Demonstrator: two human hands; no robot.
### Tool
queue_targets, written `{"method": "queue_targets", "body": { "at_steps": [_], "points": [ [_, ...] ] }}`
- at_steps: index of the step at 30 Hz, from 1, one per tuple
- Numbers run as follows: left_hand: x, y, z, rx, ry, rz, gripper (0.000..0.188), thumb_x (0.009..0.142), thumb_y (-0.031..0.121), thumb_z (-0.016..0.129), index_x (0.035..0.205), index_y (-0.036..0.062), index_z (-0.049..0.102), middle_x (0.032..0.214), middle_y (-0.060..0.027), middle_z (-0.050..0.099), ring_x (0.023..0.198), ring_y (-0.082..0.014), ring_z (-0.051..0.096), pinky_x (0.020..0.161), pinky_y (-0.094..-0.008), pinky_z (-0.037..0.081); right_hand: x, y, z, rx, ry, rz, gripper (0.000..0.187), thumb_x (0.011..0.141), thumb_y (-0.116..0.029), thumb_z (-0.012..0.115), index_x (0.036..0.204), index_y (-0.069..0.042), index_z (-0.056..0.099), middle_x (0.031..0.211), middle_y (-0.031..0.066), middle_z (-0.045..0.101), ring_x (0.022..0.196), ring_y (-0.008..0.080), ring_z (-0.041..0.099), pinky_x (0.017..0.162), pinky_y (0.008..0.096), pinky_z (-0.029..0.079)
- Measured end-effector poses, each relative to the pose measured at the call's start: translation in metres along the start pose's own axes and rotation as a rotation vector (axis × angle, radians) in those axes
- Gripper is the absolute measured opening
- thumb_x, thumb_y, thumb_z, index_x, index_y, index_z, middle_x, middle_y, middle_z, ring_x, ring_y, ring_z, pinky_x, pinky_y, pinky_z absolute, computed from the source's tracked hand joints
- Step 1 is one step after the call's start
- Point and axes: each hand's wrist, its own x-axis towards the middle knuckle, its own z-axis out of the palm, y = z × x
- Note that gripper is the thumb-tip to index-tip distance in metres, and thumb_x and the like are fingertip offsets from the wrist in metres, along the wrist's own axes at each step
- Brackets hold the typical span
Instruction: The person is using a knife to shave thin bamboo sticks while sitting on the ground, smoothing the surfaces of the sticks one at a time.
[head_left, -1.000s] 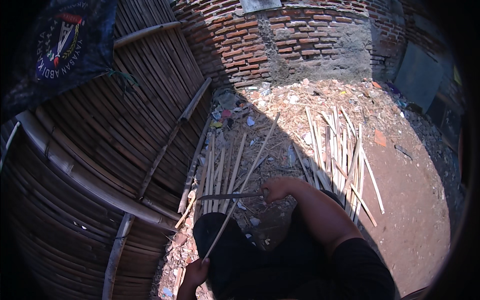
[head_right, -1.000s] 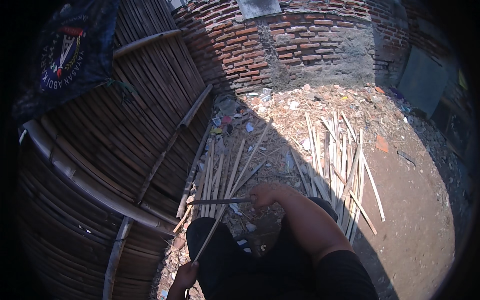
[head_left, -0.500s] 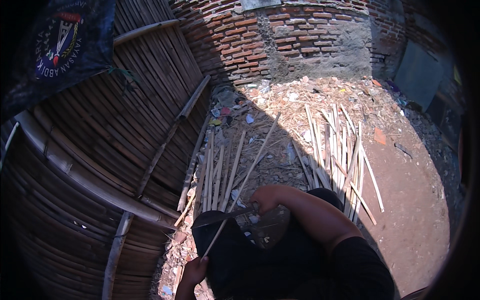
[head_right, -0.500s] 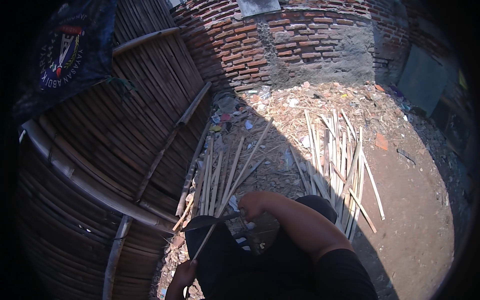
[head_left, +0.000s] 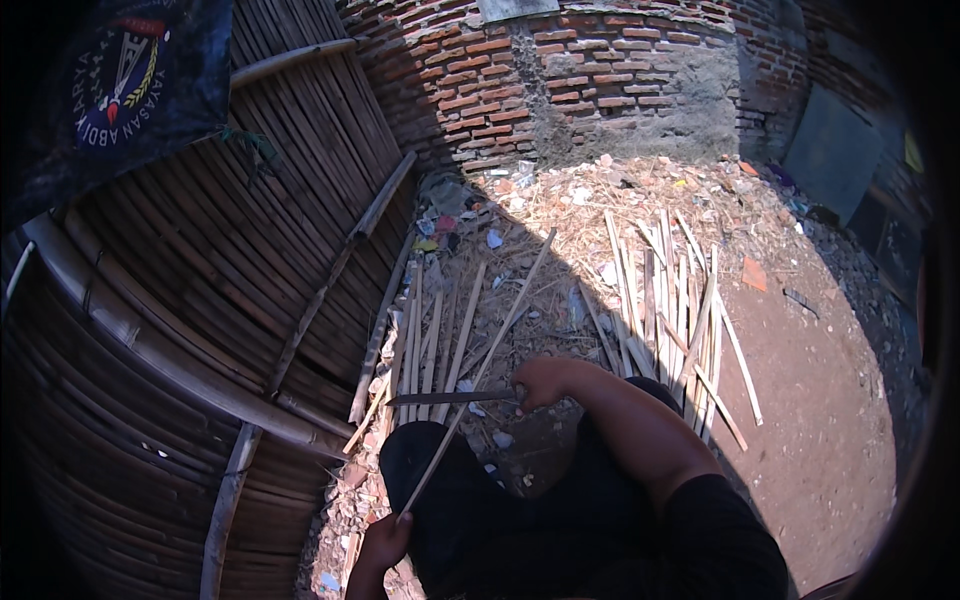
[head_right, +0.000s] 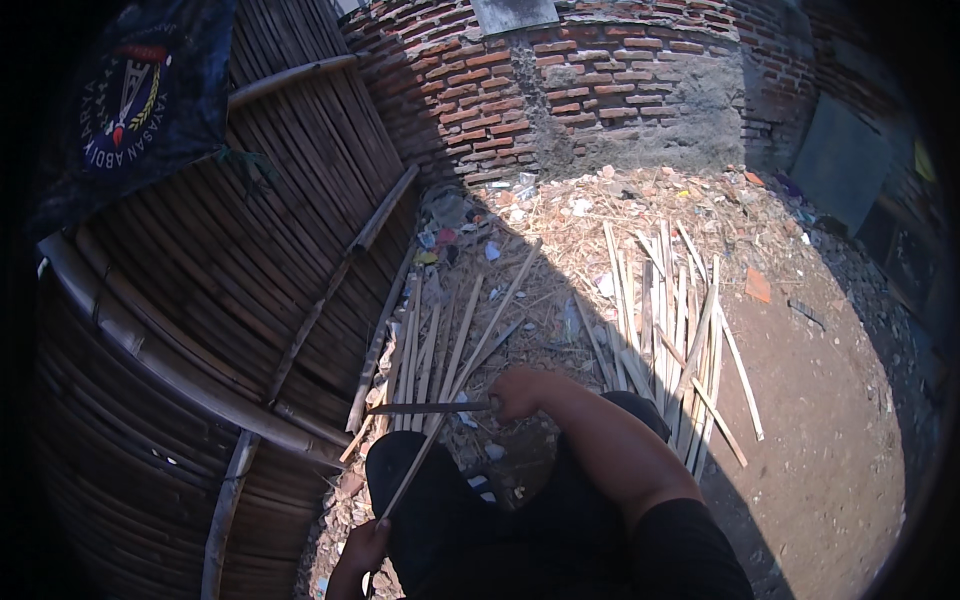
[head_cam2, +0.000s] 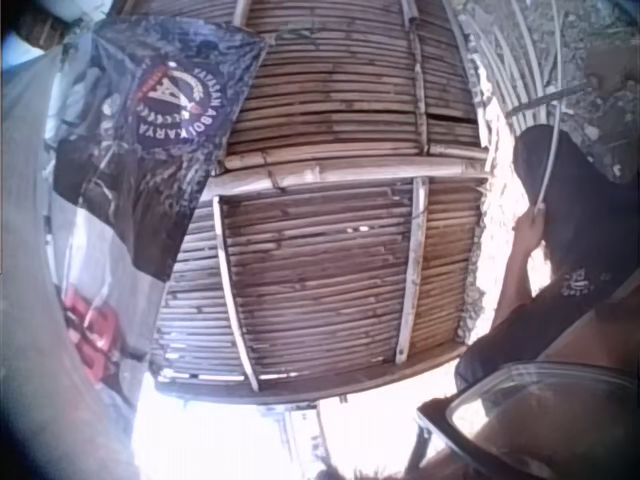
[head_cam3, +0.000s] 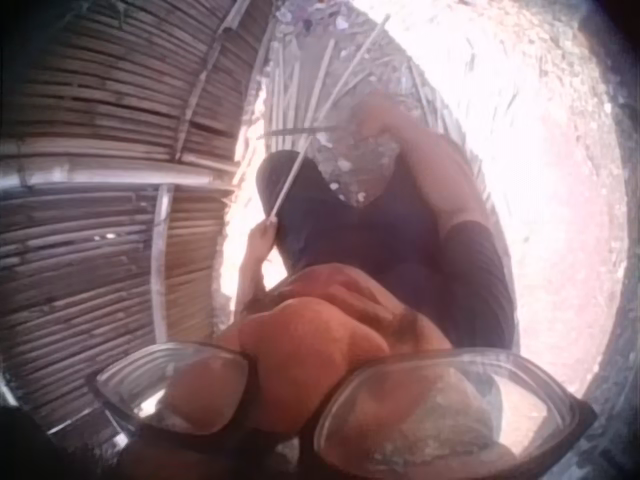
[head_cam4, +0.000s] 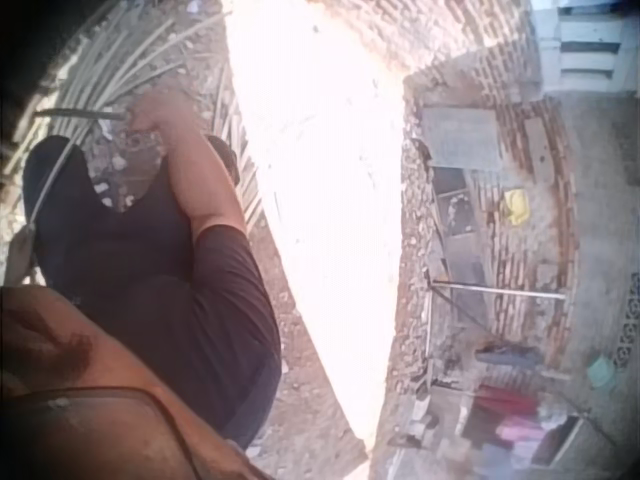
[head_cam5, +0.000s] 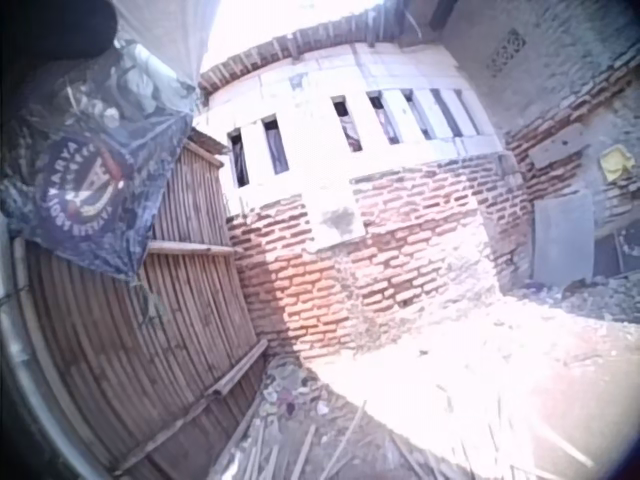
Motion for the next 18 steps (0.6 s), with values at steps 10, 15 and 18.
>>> {"method": "queue_targets", "body": {
  "at_steps": [10, 15, 18],
  "points": [
    [-0.009, 0.012, -0.002, 0.033, 0.070, 0.084, 0.056, 0.099, 0.052, 0.045, 0.095, -0.0005, 0.066, 0.080, -0.0236, 0.067, 0.086, -0.0414, 0.068, 0.073, -0.0466, 0.050, -0.013, 0.009, -0.019, 0.089, 0.059, 0.112, 0.059, 0.073, -0.045, 0.076, 0.116, -0.006, 0.068, 0.116, 0.0210, 0.066, 0.112, 0.0373, 0.062, 0.095, 0.0460, 0.049],
    [0.000, 0.003, -0.001, 0.033, 0.010, 0.053, 0.060, 0.100, 0.054, 0.043, 0.096, -0.0018, 0.065, 0.078, -0.0181, 0.065, 0.081, -0.0314, 0.066, 0.072, -0.0429, 0.049, -0.018, 0.038, -0.026, 0.154, 0.134, 0.223, 0.062, 0.072, -0.047, 0.077, 0.118, -0.007, 0.068, 0.116, 0.0212, 0.067, 0.112, 0.0376, 0.061, 0.097, 0.0455, 0.048],
    [0.002, -0.001, -0.002, 0.031, -0.014, 0.045, 0.061, 0.100, 0.054, 0.042, 0.099, -0.0021, 0.065, 0.077, -0.0150, 0.065, 0.079, -0.0254, 0.065, 0.072, -0.0402, 0.049, -0.005, 0.028, -0.002, 0.078, 0.089, 0.104, 0.061, 0.072, -0.047, 0.078, 0.117, -0.007, 0.068, 0.110, 0.0206, 0.068, 0.109, 0.0383, 0.063, 0.096, 0.0457, 0.048]
  ]
}}
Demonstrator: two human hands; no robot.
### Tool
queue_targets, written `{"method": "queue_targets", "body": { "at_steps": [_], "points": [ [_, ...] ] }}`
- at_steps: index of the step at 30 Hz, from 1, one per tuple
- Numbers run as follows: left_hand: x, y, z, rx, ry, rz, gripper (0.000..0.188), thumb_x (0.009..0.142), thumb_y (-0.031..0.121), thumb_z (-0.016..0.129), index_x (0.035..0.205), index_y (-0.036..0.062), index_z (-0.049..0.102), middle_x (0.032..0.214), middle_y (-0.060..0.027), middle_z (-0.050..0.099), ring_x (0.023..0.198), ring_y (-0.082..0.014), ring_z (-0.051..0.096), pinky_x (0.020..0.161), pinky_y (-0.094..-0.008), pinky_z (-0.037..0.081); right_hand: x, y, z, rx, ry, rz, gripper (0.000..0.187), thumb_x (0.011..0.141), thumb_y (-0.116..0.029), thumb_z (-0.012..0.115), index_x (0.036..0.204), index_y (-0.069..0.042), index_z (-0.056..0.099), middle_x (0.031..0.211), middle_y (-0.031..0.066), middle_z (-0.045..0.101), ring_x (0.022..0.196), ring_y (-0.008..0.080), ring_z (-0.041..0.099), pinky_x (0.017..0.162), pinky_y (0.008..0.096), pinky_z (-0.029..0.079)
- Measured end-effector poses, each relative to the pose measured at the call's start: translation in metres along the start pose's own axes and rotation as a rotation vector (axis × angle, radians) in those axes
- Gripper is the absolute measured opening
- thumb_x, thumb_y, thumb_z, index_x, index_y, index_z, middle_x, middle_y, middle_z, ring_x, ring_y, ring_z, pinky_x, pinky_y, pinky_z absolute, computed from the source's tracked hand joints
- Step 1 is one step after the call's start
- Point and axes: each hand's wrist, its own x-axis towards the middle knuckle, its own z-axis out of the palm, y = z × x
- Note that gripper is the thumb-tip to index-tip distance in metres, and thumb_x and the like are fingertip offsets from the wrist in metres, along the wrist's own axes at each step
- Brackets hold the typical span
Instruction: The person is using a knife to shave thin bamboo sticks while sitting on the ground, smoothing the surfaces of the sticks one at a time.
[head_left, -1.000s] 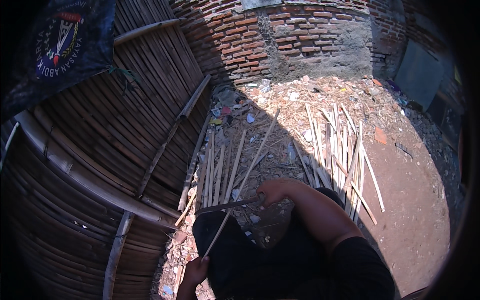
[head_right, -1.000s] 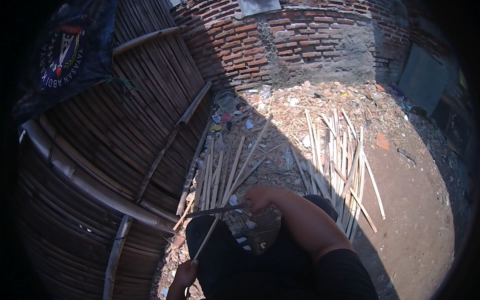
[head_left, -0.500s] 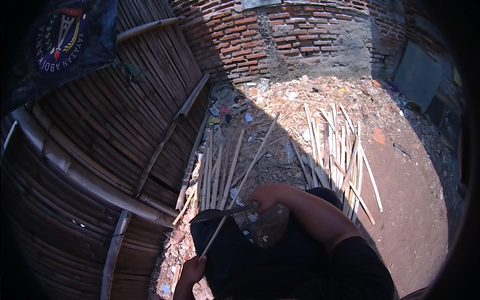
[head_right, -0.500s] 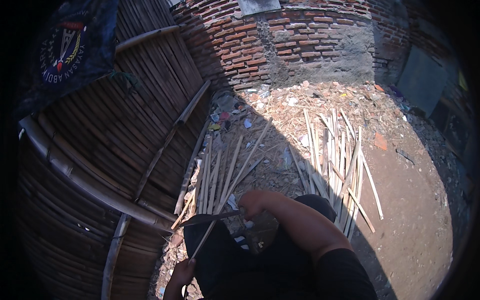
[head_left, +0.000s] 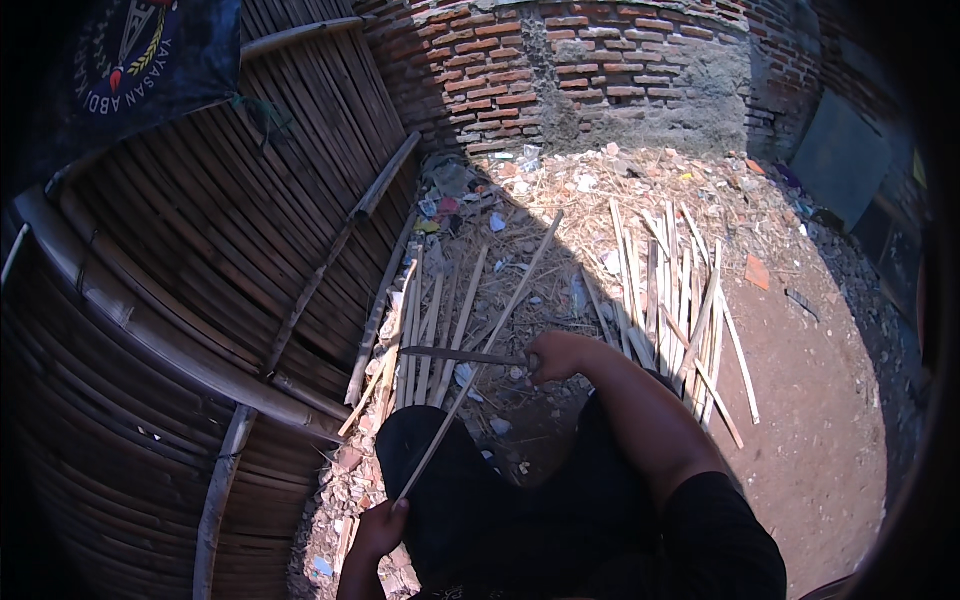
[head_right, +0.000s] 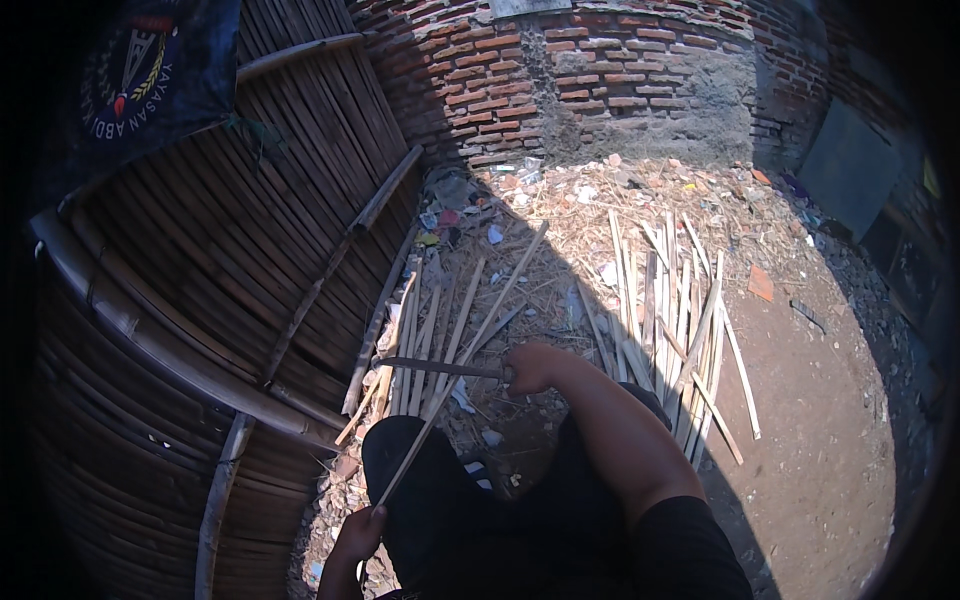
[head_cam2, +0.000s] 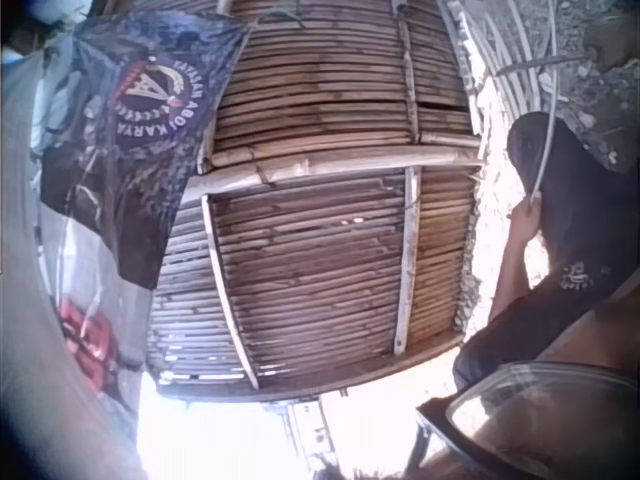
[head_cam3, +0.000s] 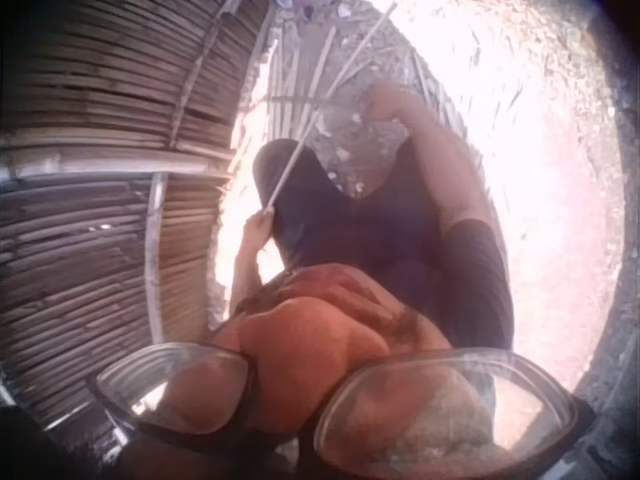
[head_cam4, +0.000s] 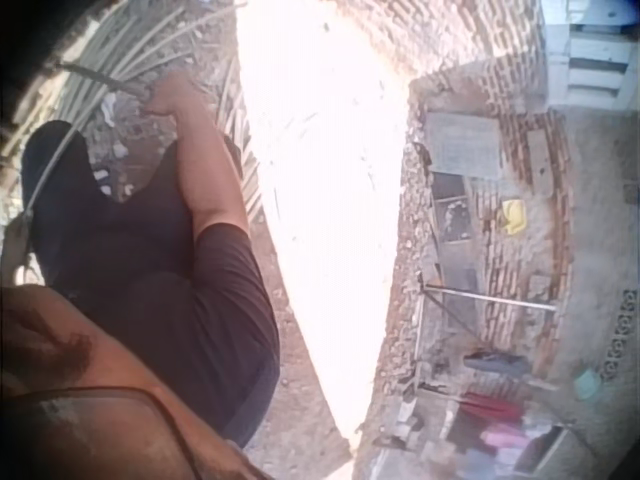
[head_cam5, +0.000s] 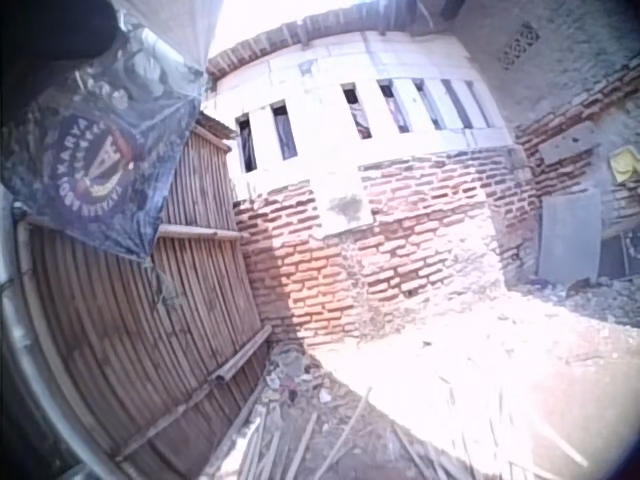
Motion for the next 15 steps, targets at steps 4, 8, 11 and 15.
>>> {"method": "queue_targets", "body": {
  "at_steps": [4, 8, 11, 15],
  "points": [
    [-0.005, 0.010, -0.004, -0.011, 0.021, -0.015, 0.058, 0.100, 0.052, 0.044, 0.097, -0.0012, 0.066, 0.082, -0.0207, 0.067, 0.086, -0.0358, 0.067, 0.075, -0.0437, 0.049, 0.003, -0.053, 0.001, -0.056, -0.255, -0.127, 0.061, 0.072, -0.045, 0.079, 0.119, -0.008, 0.067, 0.110, 0.0200, 0.068, 0.111, 0.0379, 0.062, 0.097, 0.0466, 0.047],
    [-0.007, 0.009, 0.000, 0.003, 0.077, -0.002, 0.056, 0.099, 0.051, 0.045, 0.098, -0.0006, 0.067, 0.085, -0.0237, 0.068, 0.090, -0.0410, 0.068, 0.077, -0.0458, 0.050, 0.004, -0.048, 0.010, 0.009, -0.189, -0.192, 0.062, 0.072, -0.044, 0.079, 0.121, -0.008, 0.067, 0.112, 0.0199, 0.068, 0.113, 0.0372, 0.062, 0.098, 0.0474, 0.047],
    [-0.010, 0.016, -0.004, 0.045, 0.063, -0.016, 0.056, 0.100, 0.051, 0.045, 0.101, -0.0002, 0.067, 0.085, -0.0239, 0.069, 0.090, -0.0413, 0.068, 0.077, -0.0463, 0.051, 0.000, -0.015, -0.003, 0.021, -0.057, -0.024, 0.062, 0.072, -0.044, 0.079, 0.121, -0.008, 0.067, 0.111, 0.0202, 0.068, 0.112, 0.0372, 0.062, 0.098, 0.0471, 0.047],
    [-0.006, 0.016, -0.005, 0.049, 0.025, -0.023, 0.057, 0.100, 0.052, 0.045, 0.099, -0.0003, 0.067, 0.086, -0.0240, 0.068, 0.091, -0.0415, 0.068, 0.078, -0.0465, 0.051, -0.007, 0.008, -0.023, 0.073, 0.058, 0.157, 0.061, 0.073, -0.045, 0.078, 0.121, -0.009, 0.067, 0.112, 0.0203, 0.068, 0.112, 0.0374, 0.062, 0.095, 0.0468, 0.049]
  ]
}}
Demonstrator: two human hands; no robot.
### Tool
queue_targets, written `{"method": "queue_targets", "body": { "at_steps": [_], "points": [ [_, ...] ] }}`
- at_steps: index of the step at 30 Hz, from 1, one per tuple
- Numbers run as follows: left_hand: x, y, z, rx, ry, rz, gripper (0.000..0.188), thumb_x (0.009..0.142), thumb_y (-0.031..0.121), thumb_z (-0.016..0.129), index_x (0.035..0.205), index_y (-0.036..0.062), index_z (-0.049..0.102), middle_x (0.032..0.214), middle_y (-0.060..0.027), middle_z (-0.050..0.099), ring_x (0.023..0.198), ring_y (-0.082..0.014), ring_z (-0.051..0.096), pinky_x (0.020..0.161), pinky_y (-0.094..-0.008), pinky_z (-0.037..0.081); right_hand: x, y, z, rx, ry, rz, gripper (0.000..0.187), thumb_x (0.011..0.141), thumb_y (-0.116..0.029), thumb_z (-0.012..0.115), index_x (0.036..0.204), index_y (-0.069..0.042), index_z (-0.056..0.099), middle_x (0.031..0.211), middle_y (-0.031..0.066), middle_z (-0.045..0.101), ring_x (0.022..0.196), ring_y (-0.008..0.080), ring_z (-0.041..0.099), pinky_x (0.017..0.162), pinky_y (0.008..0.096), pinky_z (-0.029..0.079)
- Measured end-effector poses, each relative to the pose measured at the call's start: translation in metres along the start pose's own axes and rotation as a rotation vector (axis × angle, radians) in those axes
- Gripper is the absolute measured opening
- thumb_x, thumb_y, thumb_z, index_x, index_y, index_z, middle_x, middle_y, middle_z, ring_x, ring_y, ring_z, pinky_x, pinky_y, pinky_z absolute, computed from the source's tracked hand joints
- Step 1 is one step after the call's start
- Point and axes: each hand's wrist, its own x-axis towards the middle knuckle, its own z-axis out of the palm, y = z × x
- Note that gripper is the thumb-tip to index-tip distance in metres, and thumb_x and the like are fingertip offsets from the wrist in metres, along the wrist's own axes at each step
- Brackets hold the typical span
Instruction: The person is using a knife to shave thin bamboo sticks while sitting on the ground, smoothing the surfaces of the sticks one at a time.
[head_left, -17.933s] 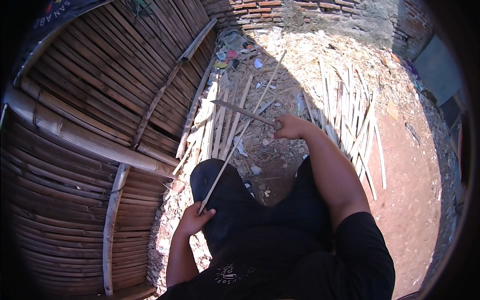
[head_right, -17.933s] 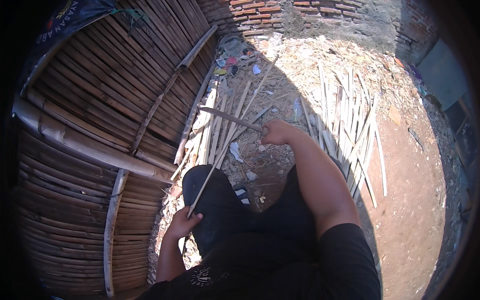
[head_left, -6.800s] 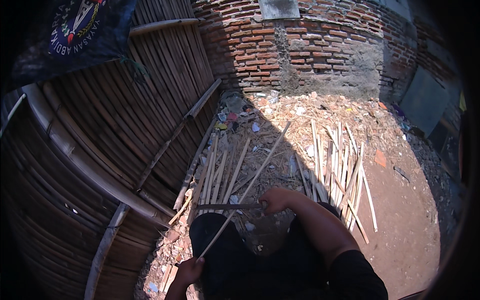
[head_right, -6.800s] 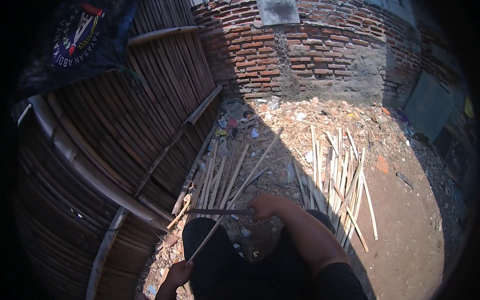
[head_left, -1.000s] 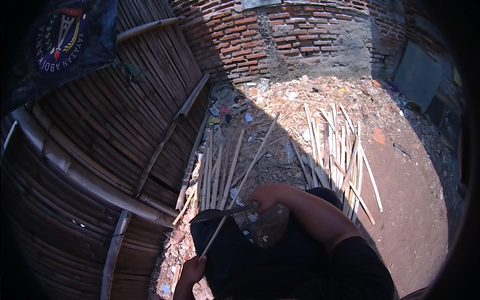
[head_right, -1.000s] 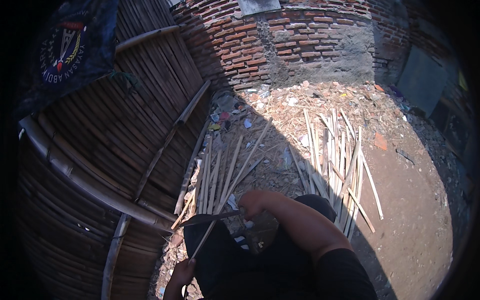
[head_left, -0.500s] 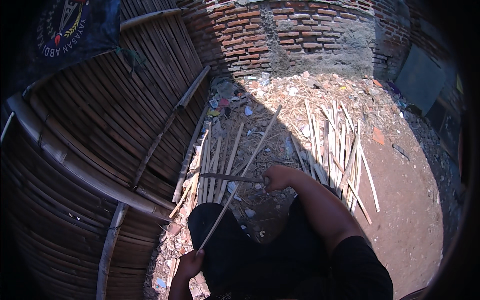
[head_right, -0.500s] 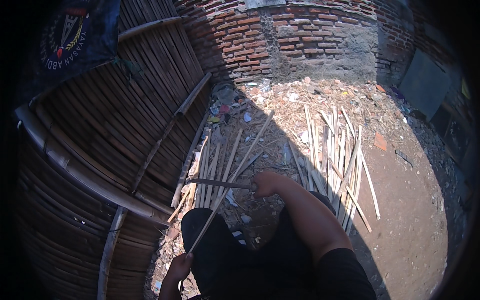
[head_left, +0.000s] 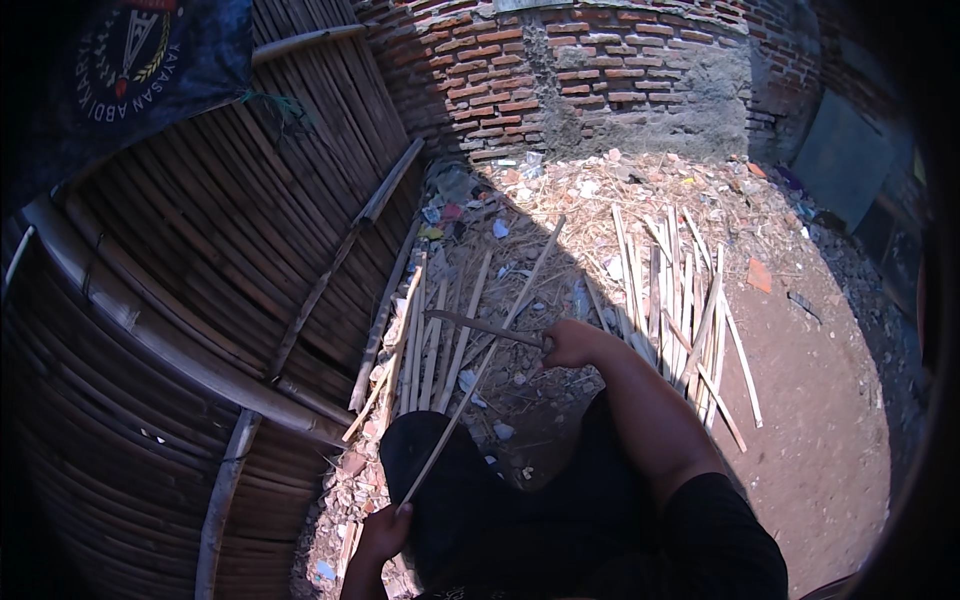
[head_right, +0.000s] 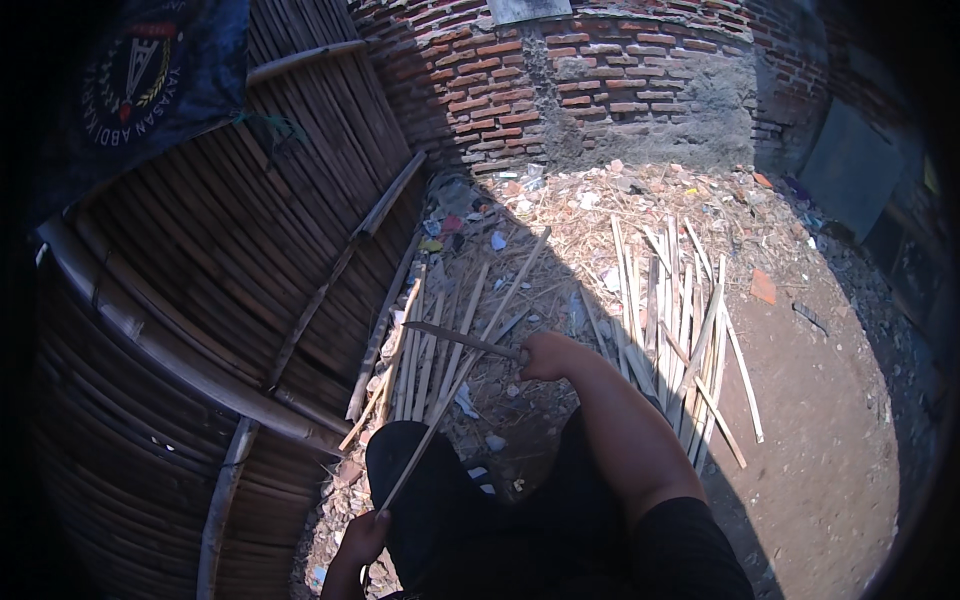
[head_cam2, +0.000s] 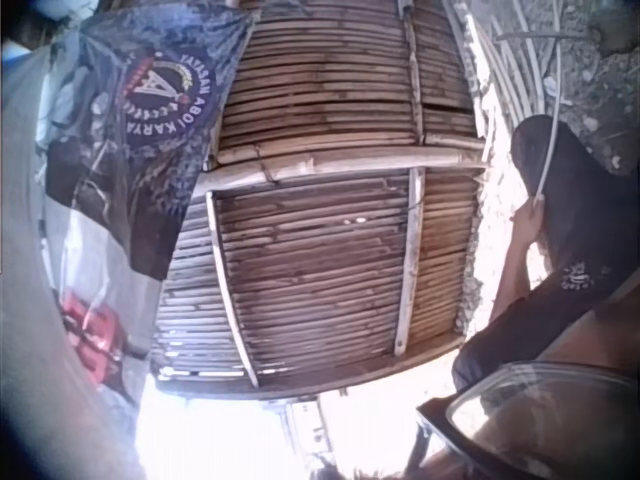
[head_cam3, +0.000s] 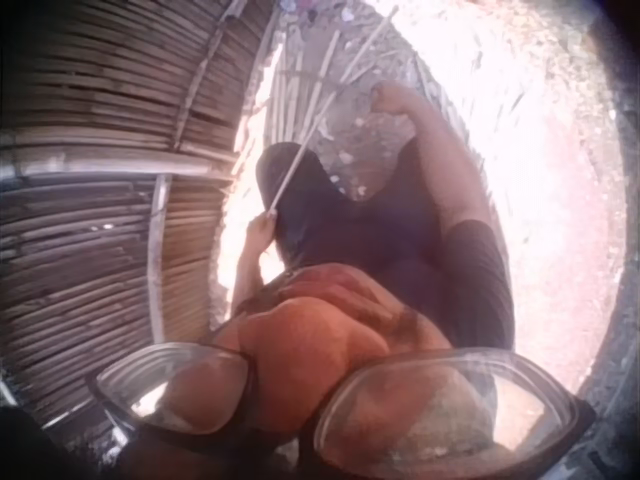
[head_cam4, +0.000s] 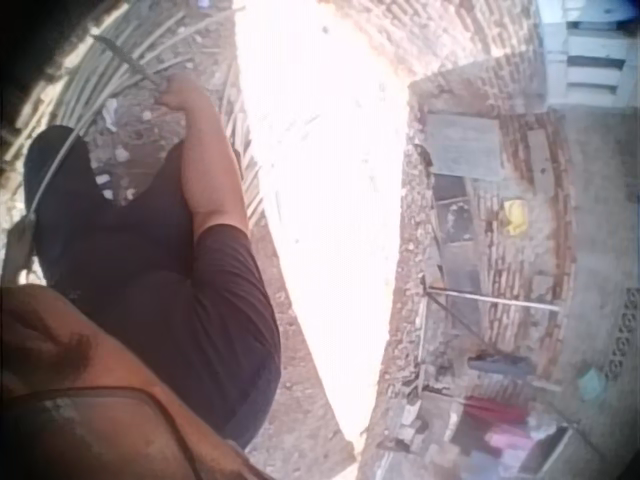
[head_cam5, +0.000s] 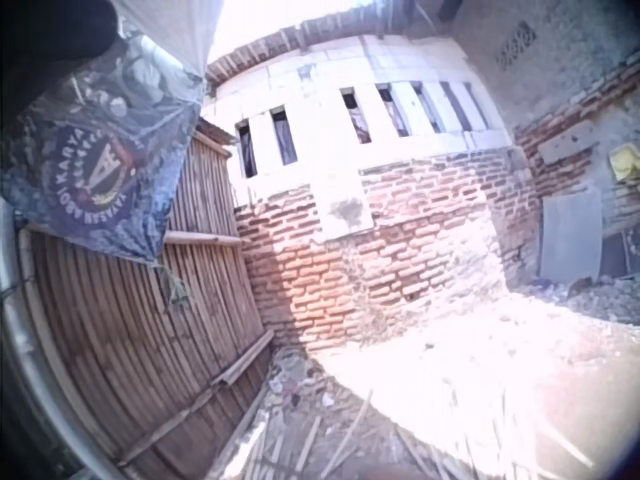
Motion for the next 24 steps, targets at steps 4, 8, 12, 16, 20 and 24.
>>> {"method": "queue_targets", "body": {
  "at_steps": [4, 8, 12, 16, 20, 24],
  "points": [
    [0.007, -0.012, 0.007, -0.075, -0.007, 0.004, 0.058, 0.099, 0.053, 0.045, 0.099, -0.0004, 0.067, 0.086, -0.0238, 0.068, 0.090, -0.0414, 0.067, 0.078, -0.0461, 0.050, 0.007, -0.004, 0.022, -0.075, -0.092, -0.103, 0.058, 0.072, -0.044, 0.079, 0.116, -0.008, 0.068, 0.111, 0.0201, 0.068, 0.109, 0.0382, 0.063, 0.092, 0.0465, 0.050],
    [0.005, -0.018, 0.006, -0.097, -0.021, -0.036, 0.058, 0.100, 0.053, 0.045, 0.100, -0.0003, 0.067, 0.085, -0.0236, 0.068, 0.089, -0.0411, 0.067, 0.077, -0.0457, 0.050, 0.002, -0.054, 0.035, -0.121, -0.298, -0.302, 0.055, 0.072, -0.043, 0.079, 0.113, -0.008, 0.068, 0.108, 0.0199, 0.069, 0.107, 0.0385, 0.064, 0.091, 0.0470, 0.050],
    [0.001, -0.010, 0.005, -0.063, 0.016, 0.007, 0.058, 0.100, 0.052, 0.044, 0.100, -0.0008, 0.067, 0.084, -0.0229, 0.068, 0.089, -0.0409, 0.067, 0.076, -0.0455, 0.050, 0.003, -0.055, 0.042, -0.074, -0.288, -0.348, 0.057, 0.073, -0.044, 0.079, 0.115, -0.008, 0.068, 0.107, 0.0201, 0.069, 0.107, 0.0385, 0.064, 0.090, 0.0479, 0.049],
    [-0.004, 0.000, 0.003, -0.012, 0.029, 0.014, 0.058, 0.100, 0.053, 0.044, 0.101, -0.0005, 0.067, 0.086, -0.0232, 0.068, 0.090, -0.0412, 0.067, 0.077, -0.0460, 0.050, -0.003, -0.024, 0.011, -0.054, -0.084, -0.138, 0.061, 0.073, -0.046, 0.079, 0.117, -0.005, 0.066, 0.107, 0.0217, 0.069, 0.105, 0.0386, 0.065, 0.090, 0.0469, 0.049],
    [0.004, -0.008, 0.006, -0.045, -0.008, 0.001, 0.058, 0.100, 0.053, 0.043, 0.101, -0.0001, 0.067, 0.087, -0.0242, 0.068, 0.092, -0.0419, 0.067, 0.078, -0.0466, 0.050, -0.001, 0.007, 0.000, 0.041, 0.015, 0.013, 0.063, 0.074, -0.047, 0.078, 0.118, -0.003, 0.066, 0.111, 0.0224, 0.068, 0.108, 0.0386, 0.063, 0.093, 0.0461, 0.049],
    [0.002, -0.009, 0.004, -0.031, 0.018, 0.024, 0.059, 0.100, 0.054, 0.043, 0.101, -0.0002, 0.066, 0.086, -0.0241, 0.068, 0.091, -0.0419, 0.067, 0.077, -0.0461, 0.050, 0.007, -0.018, 0.022, -0.061, -0.106, -0.151, 0.059, 0.074, -0.044, 0.077, 0.117, -0.005, 0.067, 0.110, 0.0221, 0.068, 0.109, 0.0392, 0.063, 0.093, 0.0471, 0.049]
  ]
}}
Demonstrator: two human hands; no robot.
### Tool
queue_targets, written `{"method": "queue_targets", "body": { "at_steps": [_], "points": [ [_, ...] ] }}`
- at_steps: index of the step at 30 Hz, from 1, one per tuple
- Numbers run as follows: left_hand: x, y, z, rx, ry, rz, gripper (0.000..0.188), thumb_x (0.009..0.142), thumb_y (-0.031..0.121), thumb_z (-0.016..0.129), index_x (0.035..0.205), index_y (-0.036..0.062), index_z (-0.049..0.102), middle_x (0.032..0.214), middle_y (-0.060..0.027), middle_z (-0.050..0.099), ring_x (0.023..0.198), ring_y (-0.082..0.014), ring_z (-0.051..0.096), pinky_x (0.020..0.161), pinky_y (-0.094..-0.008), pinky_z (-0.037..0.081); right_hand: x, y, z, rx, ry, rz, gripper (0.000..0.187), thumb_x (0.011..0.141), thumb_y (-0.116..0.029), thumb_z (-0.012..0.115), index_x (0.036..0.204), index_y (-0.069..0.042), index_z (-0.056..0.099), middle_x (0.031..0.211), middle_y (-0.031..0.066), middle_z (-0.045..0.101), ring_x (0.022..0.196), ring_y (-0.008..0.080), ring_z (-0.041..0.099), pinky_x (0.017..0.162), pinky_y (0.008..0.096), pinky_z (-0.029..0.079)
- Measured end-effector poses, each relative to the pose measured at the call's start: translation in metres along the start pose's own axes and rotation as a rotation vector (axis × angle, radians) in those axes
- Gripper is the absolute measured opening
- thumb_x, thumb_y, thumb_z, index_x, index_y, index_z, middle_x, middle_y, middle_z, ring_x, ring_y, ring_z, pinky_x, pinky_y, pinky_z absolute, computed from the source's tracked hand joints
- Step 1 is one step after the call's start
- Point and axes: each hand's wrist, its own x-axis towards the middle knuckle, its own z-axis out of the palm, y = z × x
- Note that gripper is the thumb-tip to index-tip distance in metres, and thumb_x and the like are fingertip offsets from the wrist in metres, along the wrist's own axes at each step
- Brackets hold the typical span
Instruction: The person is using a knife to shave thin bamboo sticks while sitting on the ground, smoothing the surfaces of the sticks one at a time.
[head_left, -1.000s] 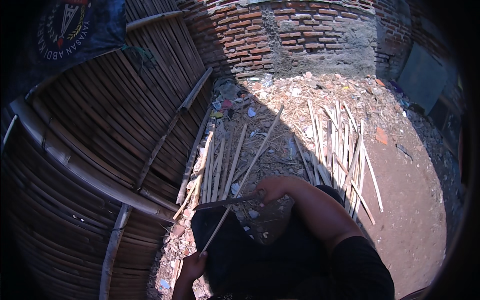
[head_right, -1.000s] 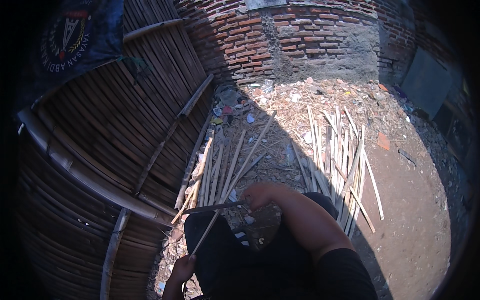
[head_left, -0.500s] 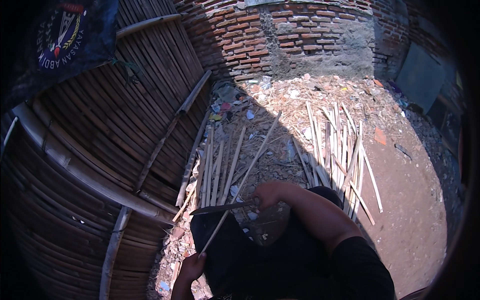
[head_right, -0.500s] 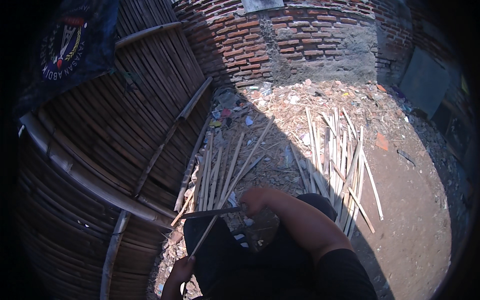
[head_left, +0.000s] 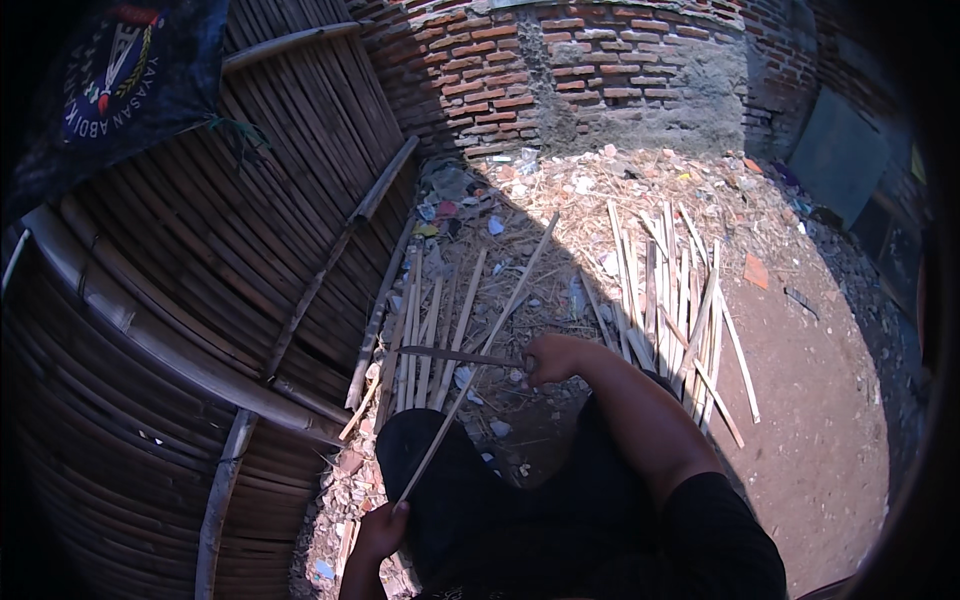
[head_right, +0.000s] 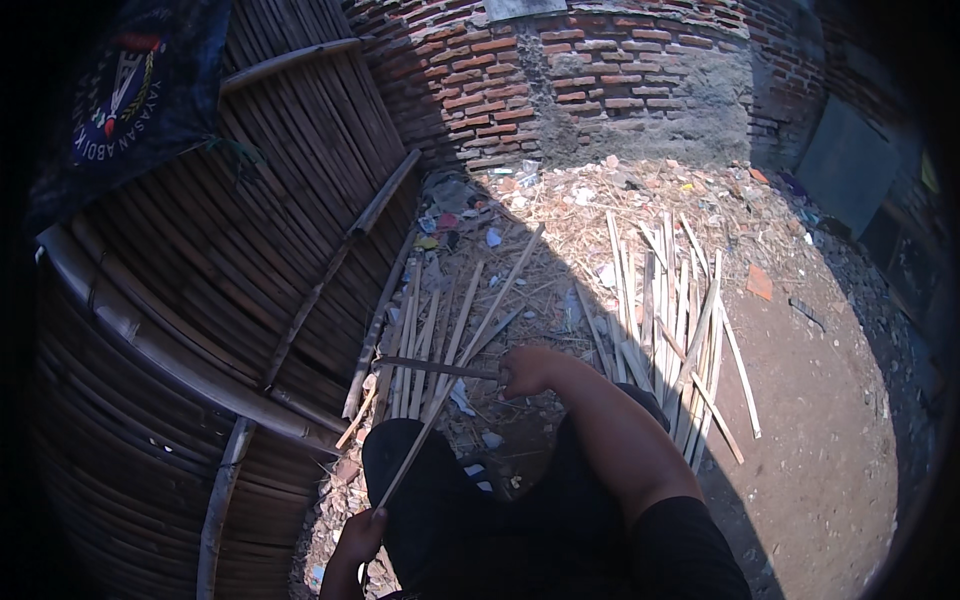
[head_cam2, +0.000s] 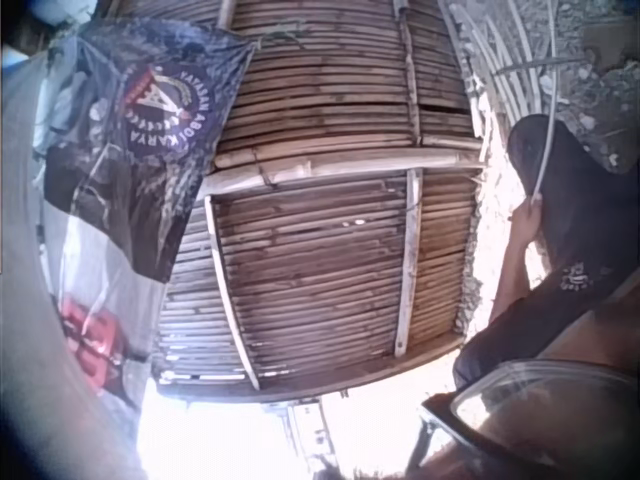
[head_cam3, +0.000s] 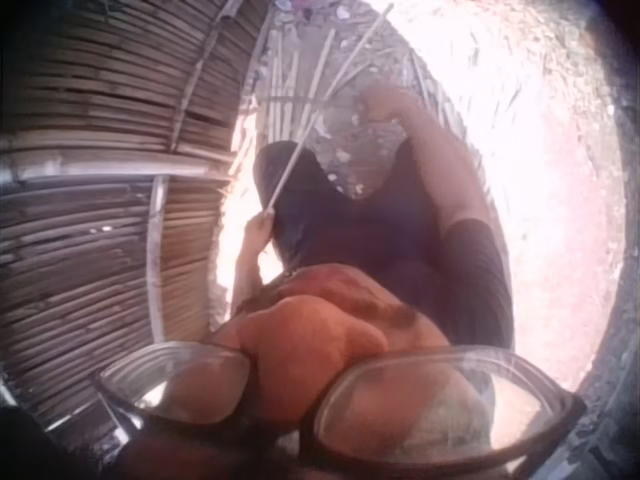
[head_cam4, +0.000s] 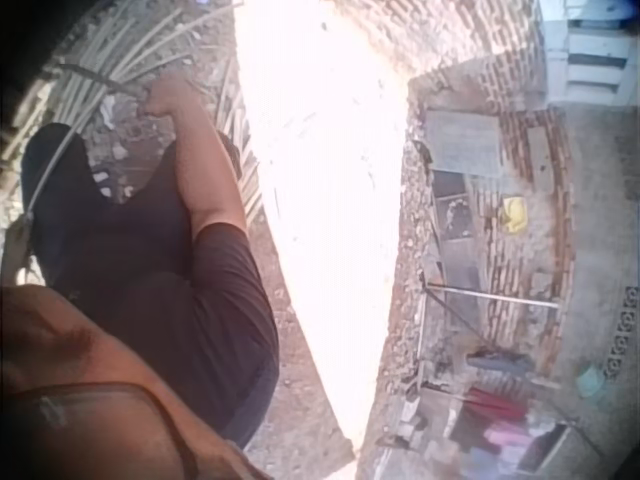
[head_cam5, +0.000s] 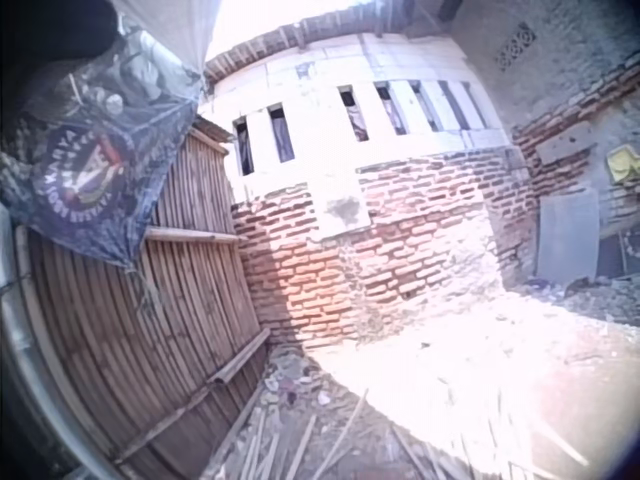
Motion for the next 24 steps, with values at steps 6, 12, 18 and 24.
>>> {"method": "queue_targets", "body": {
  "at_steps": [6, 12, 18, 24],
  "points": [
    [-0.004, 0.010, -0.002, 0.015, -0.006, -0.019, 0.056, 0.100, 0.050, 0.044, 0.099, -0.0015, 0.065, 0.084, -0.0209, 0.067, 0.085, -0.0346, 0.066, 0.075, -0.0438, 0.049, 0.001, -0.045, 0.019, -0.026, -0.204, -0.212, 0.055, 0.073, -0.041, 0.078, 0.115, -0.007, 0.067, 0.106, 0.0204, 0.069, 0.107, 0.0378, 0.064, 0.092, 0.0469, 0.050],
    [-0.004, 0.003, 0.001, 0.027, 0.058, 0.037, 0.054, 0.100, 0.050, 0.045, 0.096, 0.0002, 0.065, 0.079, -0.0241, 0.066, 0.084, -0.0437, 0.067, 0.073, -0.0471, 0.051, -0.009, -0.012, -0.016, 0.019, -0.029, 0.038, 0.054, 0.072, -0.044, 0.079, 0.109, -0.005, 0.070, 0.104, 0.0211, 0.069, 0.105, 0.0375, 0.065, 0.091, 0.0470, 0.050],
    [0.002, 0.002, 0.003, 0.006, 0.027, 0.054, 0.054, 0.101, 0.048, 0.045, 0.090, -0.0009, 0.063, 0.074, -0.0208, 0.063, 0.076, -0.0364, 0.064, 0.069, -0.0452, 0.048, -0.013, 0.025, -0.012, 0.106, 0.157, 0.105, 0.057, 0.074, -0.046, 0.077, 0.110, -0.002, 0.069, 0.104, 0.0218, 0.068, 0.103, 0.0395, 0.064, 0.090, 0.0479, 0.049],
    [0.002, 0.004, 0.001, -0.008, 0.029, 0.065, 0.052, 0.101, 0.045, 0.047, 0.084, -0.0012, 0.062, 0.070, -0.0203, 0.062, 0.070, -0.0380, 0.064, 0.064, -0.0456, 0.045, 0.001, -0.029, 0.016, -0.026, -0.119, -0.171, 0.058, 0.074, -0.044, 0.078, 0.113, -0.002, 0.067, 0.104, 0.0216, 0.068, 0.103, 0.0397, 0.064, 0.090, 0.0484, 0.049]
  ]
}}
